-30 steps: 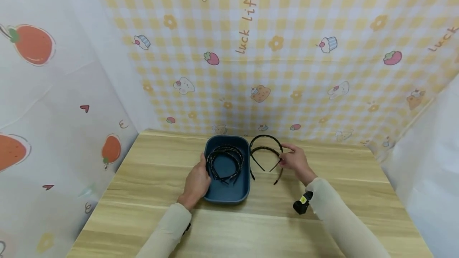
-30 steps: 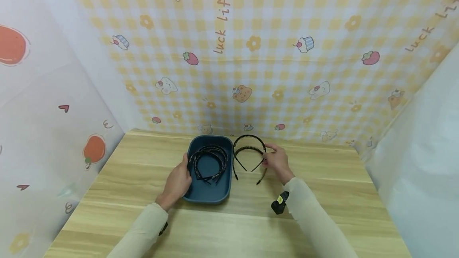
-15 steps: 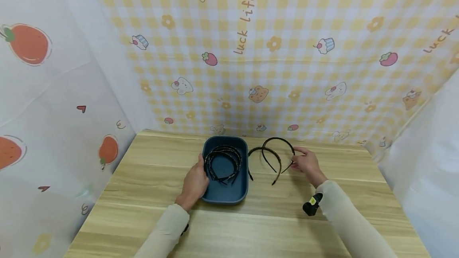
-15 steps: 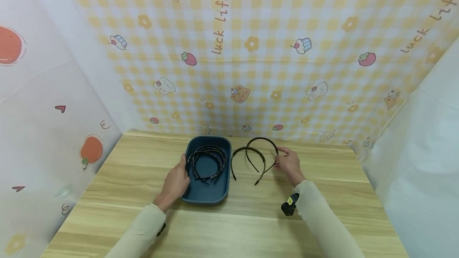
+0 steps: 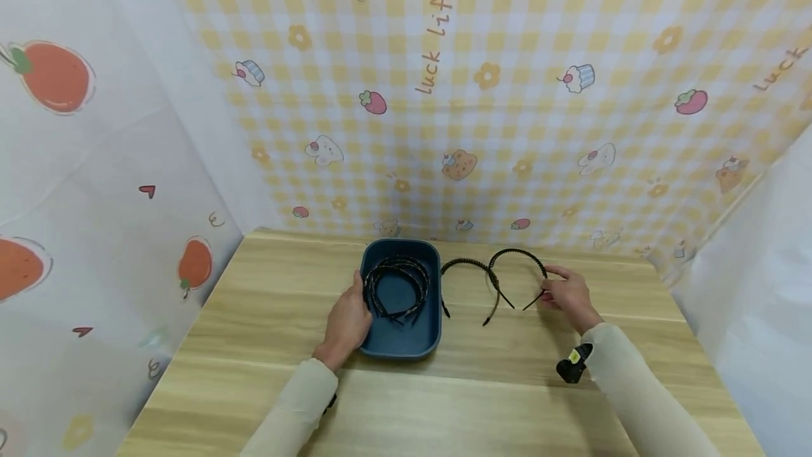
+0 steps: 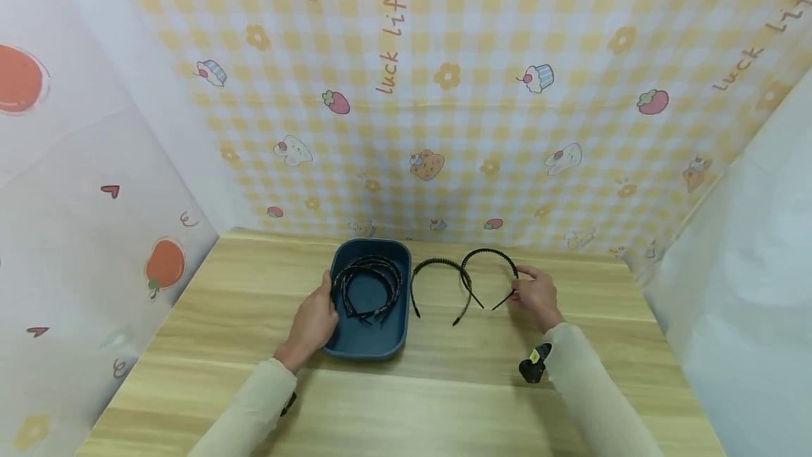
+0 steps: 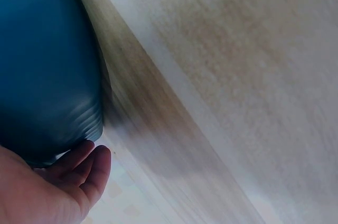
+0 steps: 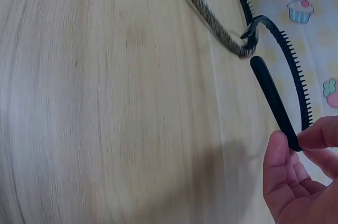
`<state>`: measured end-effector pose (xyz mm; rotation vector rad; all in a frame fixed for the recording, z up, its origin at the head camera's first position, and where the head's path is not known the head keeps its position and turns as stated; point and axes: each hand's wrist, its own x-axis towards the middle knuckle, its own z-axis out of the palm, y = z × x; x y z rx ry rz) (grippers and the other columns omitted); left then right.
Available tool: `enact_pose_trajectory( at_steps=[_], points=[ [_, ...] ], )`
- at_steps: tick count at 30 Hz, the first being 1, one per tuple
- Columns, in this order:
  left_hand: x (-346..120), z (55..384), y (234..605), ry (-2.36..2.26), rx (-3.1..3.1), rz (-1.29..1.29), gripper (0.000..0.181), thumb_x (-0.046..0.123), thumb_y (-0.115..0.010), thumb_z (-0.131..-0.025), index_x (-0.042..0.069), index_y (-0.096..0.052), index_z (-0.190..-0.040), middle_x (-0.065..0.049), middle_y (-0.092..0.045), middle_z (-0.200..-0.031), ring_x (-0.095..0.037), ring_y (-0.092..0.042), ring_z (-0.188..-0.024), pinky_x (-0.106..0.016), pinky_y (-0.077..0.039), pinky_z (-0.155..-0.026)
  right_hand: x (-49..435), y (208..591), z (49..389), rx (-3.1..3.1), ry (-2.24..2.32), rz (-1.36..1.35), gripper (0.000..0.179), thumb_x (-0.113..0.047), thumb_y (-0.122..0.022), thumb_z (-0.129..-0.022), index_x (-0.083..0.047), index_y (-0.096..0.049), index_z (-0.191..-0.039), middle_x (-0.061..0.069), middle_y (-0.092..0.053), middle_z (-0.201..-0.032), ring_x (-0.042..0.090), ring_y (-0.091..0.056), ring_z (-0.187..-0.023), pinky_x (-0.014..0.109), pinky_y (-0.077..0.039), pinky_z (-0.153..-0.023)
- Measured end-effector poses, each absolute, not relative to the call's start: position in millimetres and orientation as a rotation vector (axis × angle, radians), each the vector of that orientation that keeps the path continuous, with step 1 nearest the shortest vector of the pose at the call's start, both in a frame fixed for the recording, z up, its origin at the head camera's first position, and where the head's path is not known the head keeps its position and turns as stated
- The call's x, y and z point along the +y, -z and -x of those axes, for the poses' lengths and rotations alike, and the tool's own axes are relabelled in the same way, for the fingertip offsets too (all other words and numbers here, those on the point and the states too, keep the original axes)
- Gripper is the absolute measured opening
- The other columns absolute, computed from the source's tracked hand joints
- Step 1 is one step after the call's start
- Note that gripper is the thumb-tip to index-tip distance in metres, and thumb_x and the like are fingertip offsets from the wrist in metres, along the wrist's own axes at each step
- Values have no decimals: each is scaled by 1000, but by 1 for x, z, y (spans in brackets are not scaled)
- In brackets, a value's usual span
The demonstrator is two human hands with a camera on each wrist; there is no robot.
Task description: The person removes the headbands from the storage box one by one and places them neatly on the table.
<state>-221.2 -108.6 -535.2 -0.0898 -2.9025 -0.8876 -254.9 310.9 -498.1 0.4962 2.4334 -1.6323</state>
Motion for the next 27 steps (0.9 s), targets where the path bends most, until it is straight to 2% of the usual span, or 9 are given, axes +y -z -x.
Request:
enact_pose_trajectory(
  at_steps=[4, 11, 16, 20, 27],
  points=[
    [-108, 223, 535, 895, -2895, 100, 65, -1, -48, -91, -7, -27, -153, -19, -65, -95, -20, -54, -65, -33, -42, -54, 320, 499, 254, 2421, 1671, -543, 55, -7, -51, -97, 4, -38, -149, 4, -69, -81, 12, -68, -64, 31, -58, -64],
    [-109, 222, 535, 875, -2896, 83, 64, -1, -49, -91, -7, -29, -152, -19, -67, -101, -21, -57, -69, -35, -45, -57, 328, 503, 252, 2388, 1698, -573, 55, -7, -50, -98, 5, -36, -150, 2, -68, -79, 12, -66, -63, 30, -57, -62],
    [-111, 221, 534, 875, -2904, 94, 65, -2, -49, -91, -7, -29, -152, -19, -66, -97, -20, -55, -66, -34, -44, -55, 329, 505, 252, 2388, 1688, -598, 54, -7, -50, -98, 4, -37, -149, 3, -67, -76, 12, -66, -62, 29, -57, -61],
    [-112, 222, 534, 869, -2906, 91, 65, -2, -49, -91, -7, -29, -152, -20, -66, -100, -20, -56, -68, -35, -45, -57, 329, 507, 251, 2360, 1704, -615, 54, -7, -50, -99, 5, -36, -150, 3, -67, -75, 12, -65, -62, 29, -57, -61],
    [-111, 223, 535, 875, -2891, 95, 63, -1, -48, -91, -8, -30, -152, -20, -66, -99, -21, -57, -68, -35, -46, -57, 330, 510, 249, 2340, 1736, -619, 53, -6, -49, -99, 5, -36, -149, -1, -66, -70, 11, -64, -59, 28, -56, -59]
  ],
)
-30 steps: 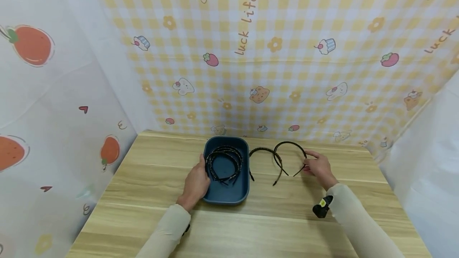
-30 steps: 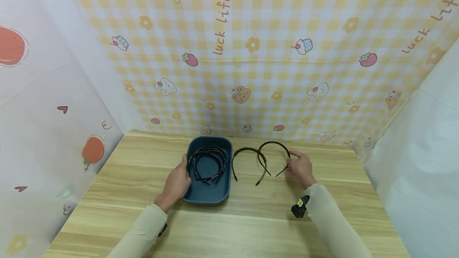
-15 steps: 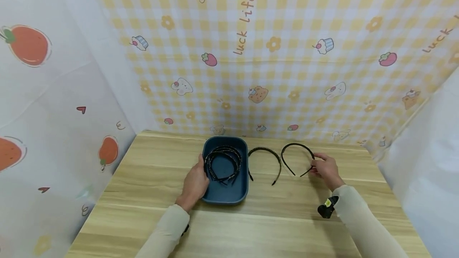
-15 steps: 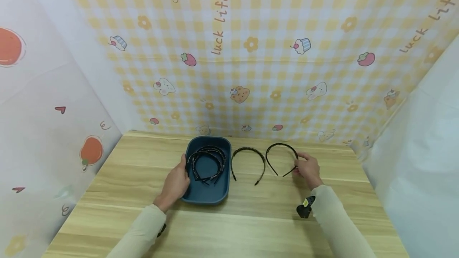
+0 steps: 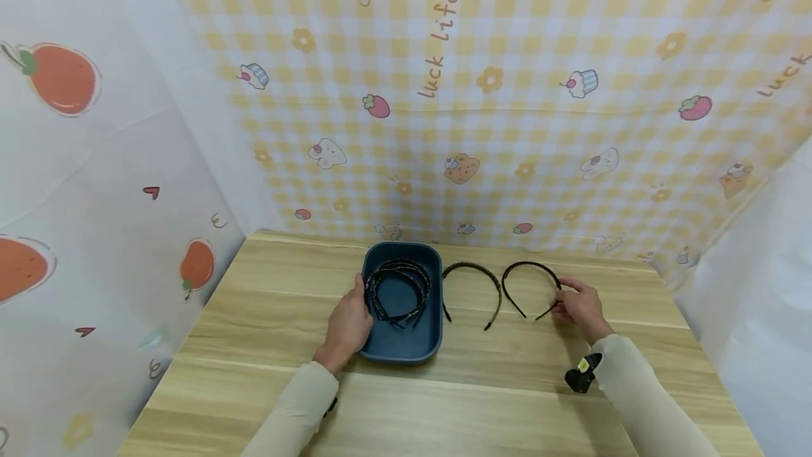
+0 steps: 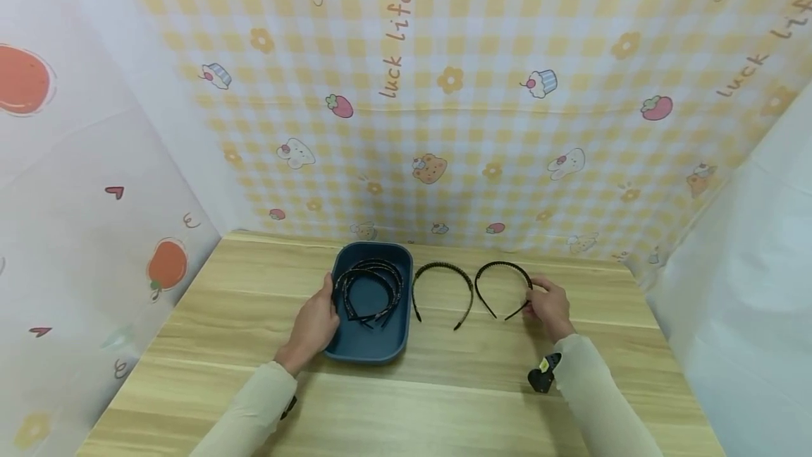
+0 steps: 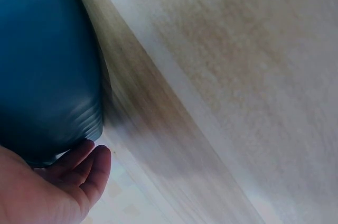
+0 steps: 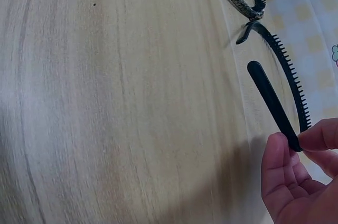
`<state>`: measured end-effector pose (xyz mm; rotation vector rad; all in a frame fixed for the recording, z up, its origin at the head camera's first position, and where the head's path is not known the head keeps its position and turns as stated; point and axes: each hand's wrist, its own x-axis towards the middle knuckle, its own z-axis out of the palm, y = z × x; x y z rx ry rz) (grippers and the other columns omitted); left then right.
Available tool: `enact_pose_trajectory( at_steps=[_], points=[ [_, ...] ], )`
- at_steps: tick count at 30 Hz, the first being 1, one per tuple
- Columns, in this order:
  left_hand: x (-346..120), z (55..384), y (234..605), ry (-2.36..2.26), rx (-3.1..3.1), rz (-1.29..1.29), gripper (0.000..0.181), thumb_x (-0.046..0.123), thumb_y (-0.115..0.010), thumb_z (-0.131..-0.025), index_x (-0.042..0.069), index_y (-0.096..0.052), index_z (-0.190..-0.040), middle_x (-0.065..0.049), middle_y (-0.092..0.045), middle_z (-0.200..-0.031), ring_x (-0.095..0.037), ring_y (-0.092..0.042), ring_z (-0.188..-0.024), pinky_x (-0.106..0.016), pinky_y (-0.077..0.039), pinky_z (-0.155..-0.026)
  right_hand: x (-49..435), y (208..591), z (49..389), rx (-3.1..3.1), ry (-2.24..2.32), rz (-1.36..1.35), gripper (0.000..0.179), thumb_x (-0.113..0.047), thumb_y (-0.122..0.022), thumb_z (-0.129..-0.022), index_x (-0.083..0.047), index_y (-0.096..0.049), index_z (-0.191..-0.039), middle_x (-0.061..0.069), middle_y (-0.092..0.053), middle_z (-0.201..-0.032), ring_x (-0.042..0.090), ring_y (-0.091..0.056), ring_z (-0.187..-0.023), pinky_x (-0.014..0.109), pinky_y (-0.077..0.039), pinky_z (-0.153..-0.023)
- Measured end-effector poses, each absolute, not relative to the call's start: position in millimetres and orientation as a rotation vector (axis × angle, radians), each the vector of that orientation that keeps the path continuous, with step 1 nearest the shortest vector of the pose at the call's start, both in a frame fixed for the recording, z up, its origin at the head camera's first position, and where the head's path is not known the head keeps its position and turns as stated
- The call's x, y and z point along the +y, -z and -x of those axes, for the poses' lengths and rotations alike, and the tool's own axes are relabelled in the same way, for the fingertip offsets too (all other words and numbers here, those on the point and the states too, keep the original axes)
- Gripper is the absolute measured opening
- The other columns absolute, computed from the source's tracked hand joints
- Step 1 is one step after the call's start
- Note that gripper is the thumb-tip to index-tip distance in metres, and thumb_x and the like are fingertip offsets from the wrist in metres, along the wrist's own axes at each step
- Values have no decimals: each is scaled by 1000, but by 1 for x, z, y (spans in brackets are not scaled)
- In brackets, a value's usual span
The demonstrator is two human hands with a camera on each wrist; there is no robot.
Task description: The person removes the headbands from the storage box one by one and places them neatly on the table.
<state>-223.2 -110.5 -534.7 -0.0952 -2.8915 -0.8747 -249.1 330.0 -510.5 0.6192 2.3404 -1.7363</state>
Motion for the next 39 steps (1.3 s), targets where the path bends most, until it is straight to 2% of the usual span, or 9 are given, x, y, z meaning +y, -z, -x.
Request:
enact_pose_trajectory(
  at_steps=[10, 19, 23, 31, 36, 39],
  points=[
    [-108, 223, 536, 867, -2859, 115, 63, -2, -48, -90, -9, -30, -151, -19, -66, -95, -20, -55, -66, -35, -45, -56, 332, 516, 251, 2343, 1746, -612, 51, -2, -52, -95, 11, -38, -143, -1, -66, -65, 9, -63, -56, 26, -55, -56],
    [-109, 219, 533, 905, -2907, 101, 62, -2, -49, -92, -9, -29, -151, -18, -64, -93, -15, -48, -57, -29, -37, -50, 339, 520, 247, 2422, 1602, -532, 50, -9, -49, -99, 14, -39, -142, 1, -69, -74, 12, -66, -62, 30, -58, -60],
    [-110, 220, 532, 896, -2899, 110, 62, -2, -48, -93, -9, -29, -151, -16, -63, -90, -14, -49, -59, -29, -38, -51, 336, 520, 246, 2426, 1606, -521, 50, -9, -49, -99, 14, -39, -142, 1, -68, -75, 11, -66, -62, 29, -58, -61],
    [-109, 219, 533, 888, -2891, 107, 64, -3, -50, -91, -9, -30, -151, -17, -66, -97, -18, -56, -68, -31, -44, -57, 335, 520, 247, 2474, 1557, -529, 47, -10, -49, -98, 15, -45, -137, 1, -68, -74, 10, -65, -63, 29, -57, -61],
    [-110, 220, 531, 877, -2895, 117, 64, -3, -50, -91, -9, -29, -151, -15, -65, -92, -17, -55, -67, -32, -45, -57, 333, 518, 248, 2533, 1513, -558, 45, -12, -50, -97, 14, -49, -134, 4, -69, -74, 11, -65, -63, 30, -57, -60],
    [-110, 219, 531, 873, -2893, 123, 63, -3, -50, -91, -9, -30, -151, -18, -67, -100, -19, -58, -69, -33, -46, -58, 328, 515, 247, 2613, 1452, -572, 44, -13, -51, -96, 13, -52, -132, 7, -71, -75, 11, -65, -62, 30, -56, -59]
  ],
)
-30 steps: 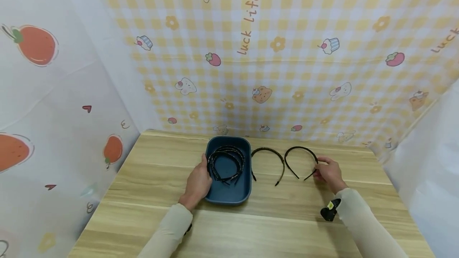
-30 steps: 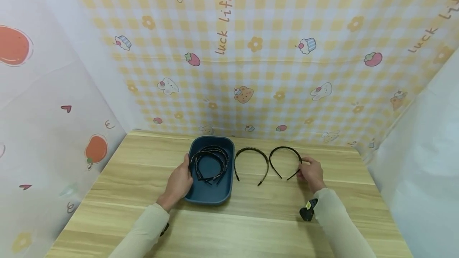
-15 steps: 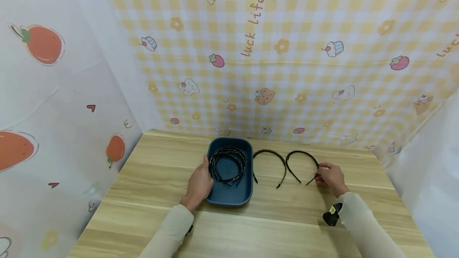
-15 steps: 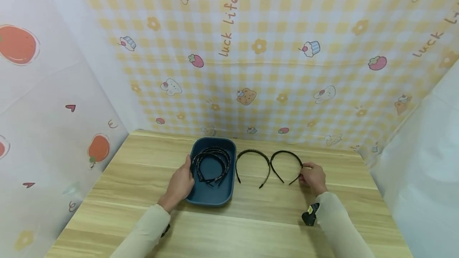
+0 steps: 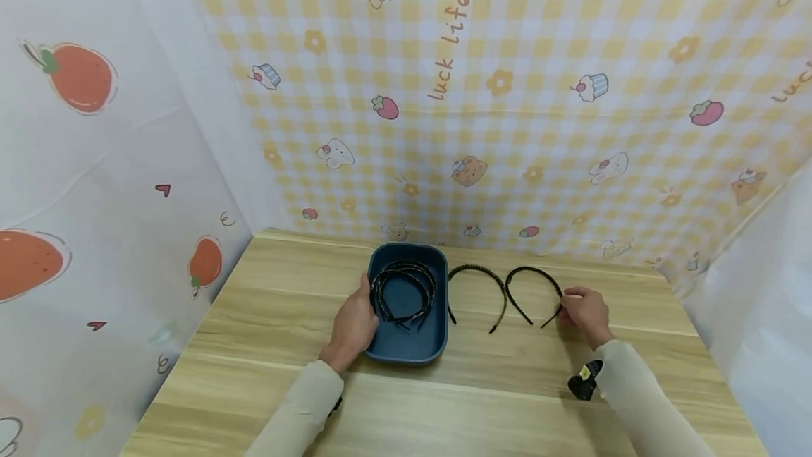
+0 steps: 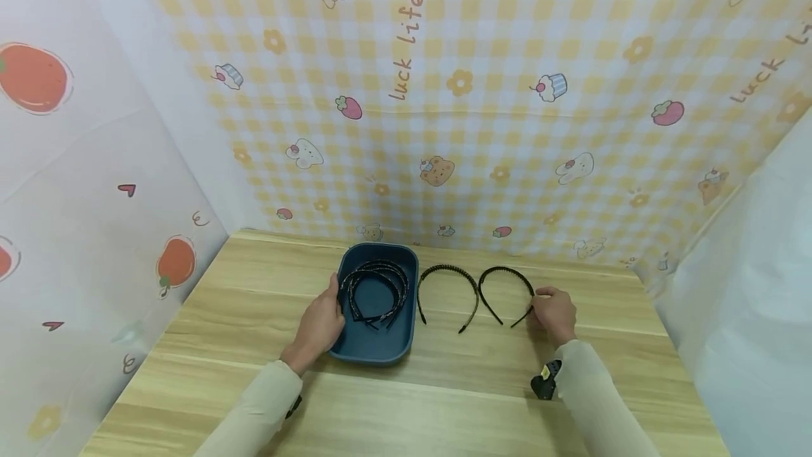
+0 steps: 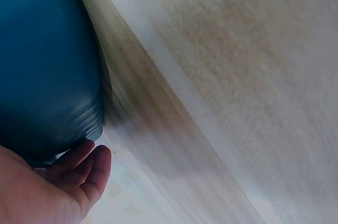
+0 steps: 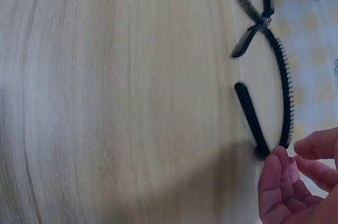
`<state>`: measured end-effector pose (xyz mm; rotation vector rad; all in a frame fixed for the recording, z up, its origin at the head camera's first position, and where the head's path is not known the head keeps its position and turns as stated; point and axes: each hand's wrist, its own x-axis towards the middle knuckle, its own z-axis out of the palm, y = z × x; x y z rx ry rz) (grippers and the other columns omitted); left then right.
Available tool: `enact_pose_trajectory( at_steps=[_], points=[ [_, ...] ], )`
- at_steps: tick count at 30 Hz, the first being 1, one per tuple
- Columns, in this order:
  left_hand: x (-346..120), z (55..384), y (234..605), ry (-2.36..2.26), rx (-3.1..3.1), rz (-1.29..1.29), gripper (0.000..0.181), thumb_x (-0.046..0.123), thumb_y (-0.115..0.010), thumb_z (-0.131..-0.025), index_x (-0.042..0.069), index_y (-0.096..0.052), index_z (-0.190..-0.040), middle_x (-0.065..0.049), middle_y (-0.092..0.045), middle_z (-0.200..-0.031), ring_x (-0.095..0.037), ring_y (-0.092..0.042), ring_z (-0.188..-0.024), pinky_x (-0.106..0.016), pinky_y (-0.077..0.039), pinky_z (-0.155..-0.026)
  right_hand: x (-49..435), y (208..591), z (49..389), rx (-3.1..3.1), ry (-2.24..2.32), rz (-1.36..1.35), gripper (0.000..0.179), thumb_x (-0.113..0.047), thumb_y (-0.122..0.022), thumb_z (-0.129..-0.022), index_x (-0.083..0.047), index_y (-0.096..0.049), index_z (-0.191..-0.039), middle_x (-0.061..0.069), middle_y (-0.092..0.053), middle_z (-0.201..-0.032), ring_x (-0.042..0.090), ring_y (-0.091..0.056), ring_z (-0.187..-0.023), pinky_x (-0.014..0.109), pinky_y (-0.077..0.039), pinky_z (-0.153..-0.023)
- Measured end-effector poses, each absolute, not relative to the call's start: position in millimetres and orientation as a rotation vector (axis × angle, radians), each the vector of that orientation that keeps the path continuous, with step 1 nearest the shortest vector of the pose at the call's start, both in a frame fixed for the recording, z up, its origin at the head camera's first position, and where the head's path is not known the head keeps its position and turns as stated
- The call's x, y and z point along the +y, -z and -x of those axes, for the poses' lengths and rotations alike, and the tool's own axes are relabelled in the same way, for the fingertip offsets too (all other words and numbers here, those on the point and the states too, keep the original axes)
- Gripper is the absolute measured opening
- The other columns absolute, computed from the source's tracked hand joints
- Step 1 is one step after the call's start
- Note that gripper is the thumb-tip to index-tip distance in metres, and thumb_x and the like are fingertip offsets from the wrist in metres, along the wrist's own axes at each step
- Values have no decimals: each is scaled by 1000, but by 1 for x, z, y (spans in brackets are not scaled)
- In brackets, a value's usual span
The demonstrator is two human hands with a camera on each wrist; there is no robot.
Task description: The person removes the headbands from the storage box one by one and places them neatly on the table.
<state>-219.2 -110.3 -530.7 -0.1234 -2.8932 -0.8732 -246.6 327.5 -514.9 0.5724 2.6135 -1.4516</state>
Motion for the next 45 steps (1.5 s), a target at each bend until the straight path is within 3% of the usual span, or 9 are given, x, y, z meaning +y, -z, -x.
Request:
enact_pose_trajectory(
  at_steps=[4, 10, 16, 26, 34, 41, 45],
  points=[
    [-110, 219, 531, 869, -2894, 115, 63, -2, -50, -91, -9, -31, -151, -21, -67, -110, -21, -60, -71, -34, -47, -58, 315, 509, 246, 2670, 1438, -564, 44, -13, -53, -96, 13, -54, -131, 17, -72, -87, 12, -66, -64, 31, -57, -60],
    [-108, 221, 534, 878, -2897, 110, 65, -1, -51, -91, -7, -29, -152, -18, -66, -104, -18, -56, -69, -32, -45, -58, 290, 497, 246, 2639, 1497, -476, 44, -14, -50, -99, 10, -51, -136, 26, -63, -111, 20, -70, -79, 34, -59, -67],
    [-109, 219, 535, 885, -2898, 104, 64, -3, -50, -91, -8, -30, -151, -19, -66, -104, -17, -53, -64, -32, -42, -55, 260, 490, 248, 2582, 1532, -393, 45, -13, -50, -99, 9, -50, -138, 29, -60, -123, 28, -71, -90, 36, -59, -72],
    [-110, 217, 534, 864, -2898, 103, 63, -1, -50, -92, -8, -30, -151, -22, -66, -112, -22, -59, -71, -34, -46, -58, 218, 477, 250, 2469, 1625, -303, 37, -13, -52, -100, 6, -55, -131, 26, -61, -119, 29, -69, -93, 41, -58, -79],
    [-107, 224, 528, 883, -2897, 101, 68, -1, -51, -91, -5, -26, -154, -13, -62, -89, -16, -51, -65, -32, -42, -56, 194, 467, 255, 2423, 1645, -177, 38, -11, -51, -100, 5, -54, -135, 27, -61, -122, 40, -65, -107, 39, -58, -82],
    [-109, 223, 528, 874, -2896, 110, 65, -2, -50, -91, -8, -27, -152, -16, -64, -92, -21, -57, -69, -35, -46, -60, 169, 465, 253, 2398, 1663, -107, 33, -8, -53, -99, 5, -58, -129, 21, -67, -106, 40, -66, -101, 41, -58, -81],
    [-110, 220, 532, 848, -2900, 113, 62, -1, -50, -92, -9, -30, -151, -20, -67, -107, -26, -64, -80, -38, -51, -66, 155, 468, 250, 2382, 1667, -93, 33, -6, -53, -98, 5, -58, -128, 21, -67, -106, 39, -66, -100, 42, -58, -82]
  ],
)
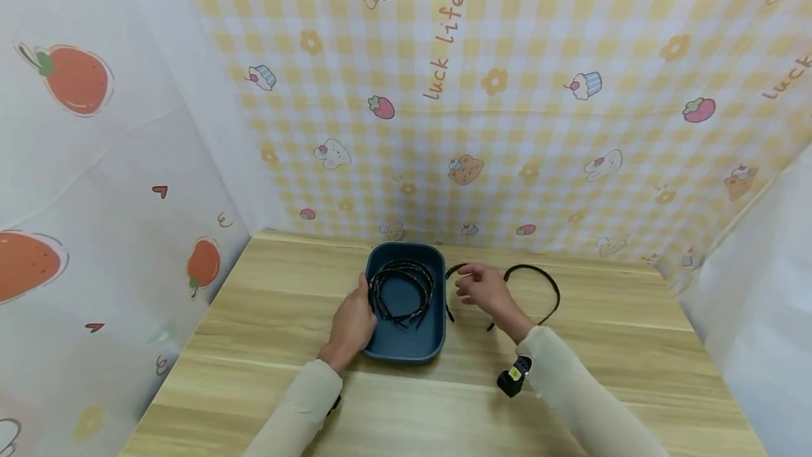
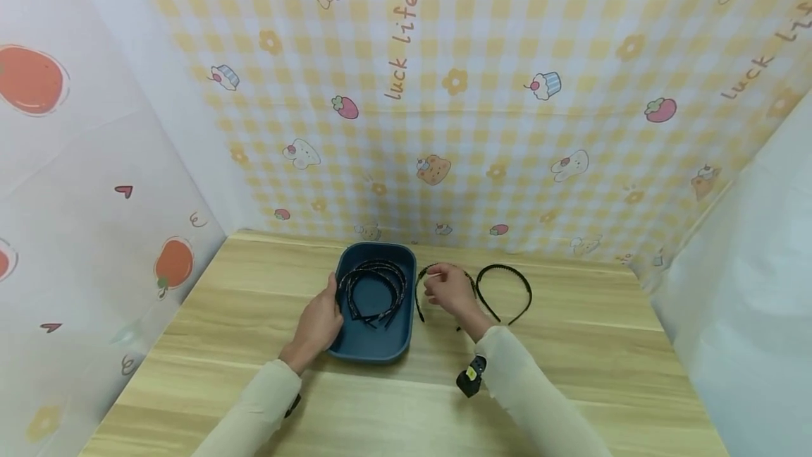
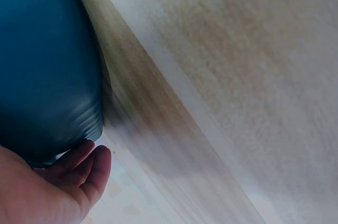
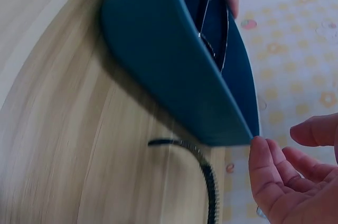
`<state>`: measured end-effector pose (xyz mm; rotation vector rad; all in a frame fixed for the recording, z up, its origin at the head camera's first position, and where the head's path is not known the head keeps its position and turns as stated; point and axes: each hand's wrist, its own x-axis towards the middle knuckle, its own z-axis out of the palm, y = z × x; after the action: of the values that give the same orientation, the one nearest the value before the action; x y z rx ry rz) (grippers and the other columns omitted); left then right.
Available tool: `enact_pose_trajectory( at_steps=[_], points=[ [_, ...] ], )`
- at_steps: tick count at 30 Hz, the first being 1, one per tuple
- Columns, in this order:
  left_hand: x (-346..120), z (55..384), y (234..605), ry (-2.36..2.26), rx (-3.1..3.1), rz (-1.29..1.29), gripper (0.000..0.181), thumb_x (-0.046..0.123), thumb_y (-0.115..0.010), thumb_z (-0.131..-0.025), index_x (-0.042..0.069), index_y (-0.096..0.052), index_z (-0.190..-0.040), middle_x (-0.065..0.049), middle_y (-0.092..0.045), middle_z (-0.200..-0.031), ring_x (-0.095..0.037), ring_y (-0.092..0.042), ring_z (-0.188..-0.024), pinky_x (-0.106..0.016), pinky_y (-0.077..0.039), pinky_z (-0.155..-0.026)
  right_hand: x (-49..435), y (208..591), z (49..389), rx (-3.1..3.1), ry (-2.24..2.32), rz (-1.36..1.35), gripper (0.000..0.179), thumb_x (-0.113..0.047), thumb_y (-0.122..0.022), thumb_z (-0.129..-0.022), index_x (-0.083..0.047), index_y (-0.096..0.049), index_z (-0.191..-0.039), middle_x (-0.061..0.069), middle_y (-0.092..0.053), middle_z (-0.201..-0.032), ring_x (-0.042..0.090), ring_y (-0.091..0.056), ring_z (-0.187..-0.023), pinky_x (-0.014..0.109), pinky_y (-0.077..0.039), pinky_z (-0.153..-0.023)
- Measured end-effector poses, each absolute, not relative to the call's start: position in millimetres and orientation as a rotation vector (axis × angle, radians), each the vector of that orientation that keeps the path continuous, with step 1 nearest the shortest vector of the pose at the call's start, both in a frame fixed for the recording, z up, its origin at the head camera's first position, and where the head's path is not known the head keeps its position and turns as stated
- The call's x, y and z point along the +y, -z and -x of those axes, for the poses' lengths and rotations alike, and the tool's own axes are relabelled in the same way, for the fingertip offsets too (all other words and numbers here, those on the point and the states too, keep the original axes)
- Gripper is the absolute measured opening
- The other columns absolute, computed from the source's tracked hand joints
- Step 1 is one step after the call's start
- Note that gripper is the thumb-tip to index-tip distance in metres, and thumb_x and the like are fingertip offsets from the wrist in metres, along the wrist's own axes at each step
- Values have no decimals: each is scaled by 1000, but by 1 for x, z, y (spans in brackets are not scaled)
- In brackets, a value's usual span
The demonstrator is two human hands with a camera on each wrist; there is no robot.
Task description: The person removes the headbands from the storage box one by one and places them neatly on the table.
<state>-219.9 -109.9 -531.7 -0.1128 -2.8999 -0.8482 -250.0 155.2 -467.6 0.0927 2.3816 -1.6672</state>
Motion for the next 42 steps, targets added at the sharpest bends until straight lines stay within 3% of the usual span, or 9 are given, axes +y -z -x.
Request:
enact_pose_trajectory(
  at_steps=[3, 10, 14, 20, 27, 42],
  points=[
    [-110, 219, 532, 862, -2900, 103, 62, -1, -49, -93, -8, -30, -151, -21, -67, -113, -27, -65, -83, -39, -52, -68, 146, 467, 250, 2365, 1675, -80, 35, -5, -52, -97, 5, -58, -130, 25, -65, -112, 38, -66, -100, 44, -57, -84],
    [-110, 220, 533, 859, -2906, 102, 63, -2, -51, -92, -8, -29, -152, -20, -67, -105, -25, -62, -77, -37, -50, -64, 128, 463, 248, 2254, 1710, -56, 36, -5, -54, -98, 7, -55, -132, 26, -63, -116, 31, -68, -97, 44, -56, -87],
    [-109, 221, 532, 863, -2899, 110, 64, -2, -51, -92, -8, -29, -152, -20, -67, -104, -25, -61, -76, -37, -50, -63, 121, 461, 247, 2206, 1687, -39, 38, -6, -52, -99, 7, -51, -135, 29, -58, -128, 37, -64, -110, 43, -54, -91],
    [-110, 221, 533, 865, -2893, 104, 64, -2, -50, -92, -8, -29, -152, -22, -66, -115, -29, -65, -88, -41, -53, -72, 107, 461, 244, 2197, 1616, -31, 45, -8, -56, -98, 8, -46, -139, 27, -53, -136, 38, -57, -121, 46, -49, -99],
    [-109, 221, 534, 866, -2892, 108, 64, -2, -51, -91, -8, -29, -152, -22, -66, -116, -28, -66, -85, -40, -53, -68, 92, 460, 242, 2218, 1502, -27, 63, -21, -60, -97, 4, -34, -149, 25, -30, -156, 42, -36, -139, 56, -34, -110],
    [-107, 221, 532, 866, -2901, 86, 63, -2, -51, -92, -8, -30, -152, -23, -64, -123, -31, -67, -93, -43, -54, -73, 81, 465, 245, 2225, 1445, -143, 71, -24, -62, -95, 5, -29, -151, 27, -30, -156, 41, -35, -141, 54, -34, -111]
  ],
)
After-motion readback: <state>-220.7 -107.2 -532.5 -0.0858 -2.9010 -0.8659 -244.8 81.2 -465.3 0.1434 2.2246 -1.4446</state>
